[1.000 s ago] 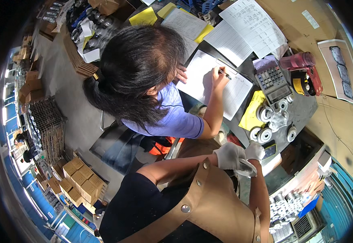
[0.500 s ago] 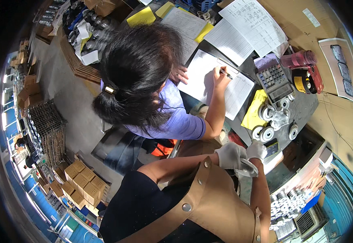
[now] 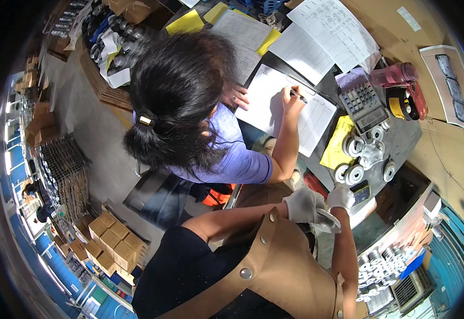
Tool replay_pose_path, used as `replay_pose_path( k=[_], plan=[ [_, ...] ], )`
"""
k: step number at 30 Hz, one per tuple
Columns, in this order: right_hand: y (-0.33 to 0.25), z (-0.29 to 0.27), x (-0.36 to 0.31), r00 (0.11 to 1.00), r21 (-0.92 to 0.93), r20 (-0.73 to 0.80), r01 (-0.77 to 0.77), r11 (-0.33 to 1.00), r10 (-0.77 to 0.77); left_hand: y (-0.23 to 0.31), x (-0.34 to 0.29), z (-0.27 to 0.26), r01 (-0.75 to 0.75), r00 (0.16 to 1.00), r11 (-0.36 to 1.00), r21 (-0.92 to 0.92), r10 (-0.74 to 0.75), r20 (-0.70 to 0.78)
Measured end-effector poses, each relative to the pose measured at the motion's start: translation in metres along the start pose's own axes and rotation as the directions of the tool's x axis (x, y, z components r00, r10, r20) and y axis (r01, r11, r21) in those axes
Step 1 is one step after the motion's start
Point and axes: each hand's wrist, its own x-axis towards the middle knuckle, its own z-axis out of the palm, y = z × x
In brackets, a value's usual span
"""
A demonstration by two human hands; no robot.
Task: The person scrapes the edges of round metal parts with a blade and places them into a lined cardboard box. Afterwards, the person walks over to a desk where a coworker writes on a clipboard.
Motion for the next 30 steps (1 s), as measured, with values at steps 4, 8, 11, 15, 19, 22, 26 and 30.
replay_pose_path(
  k=[4,8,11,15,19,22,26,30],
  plan=[
    [-0.001,-0.004,-0.001,1.000,0.016,0.014,-0.019,1.000,0.019,0.008,0.003,-0.004,-0.041,0.999,0.999,-0.009,0.041,0.024],
    [0.002,-0.002,0.001,0.999,0.027,0.007,-0.031,0.999,0.031,0.003,0.006,0.000,0.045,0.998,0.998,-0.038,-0.044,0.044],
    [0.001,-0.002,0.000,1.000,0.048,0.002,-0.018,0.999,0.018,0.000,0.006,0.000,-0.119,0.993,0.993,0.017,0.119,0.021],
    [0.006,0.005,0.003,1.000,0.060,-0.025,0.005,0.998,-0.004,-0.002,0.008,0.006,0.012,0.999,1.000,-0.005,-0.012,0.033],
    [0.010,0.010,0.003,0.998,0.105,-0.047,0.034,0.994,-0.029,-0.006,0.011,0.009,0.030,0.999,0.999,-0.037,-0.029,0.037],
    [0.009,0.007,0.001,0.998,0.137,-0.049,0.039,0.990,-0.033,-0.005,0.011,0.010,-0.004,1.000,0.998,-0.058,0.004,0.002],
    [0.009,0.005,0.001,0.998,0.138,-0.039,0.045,0.989,-0.040,-0.002,0.011,0.011,-0.003,1.000,0.999,-0.034,0.002,-0.021],
    [0.010,0.001,0.001,0.998,0.165,-0.041,0.048,0.985,-0.042,-0.003,0.012,0.012,-0.055,0.998,0.998,-0.038,0.053,-0.044]
  ],
)
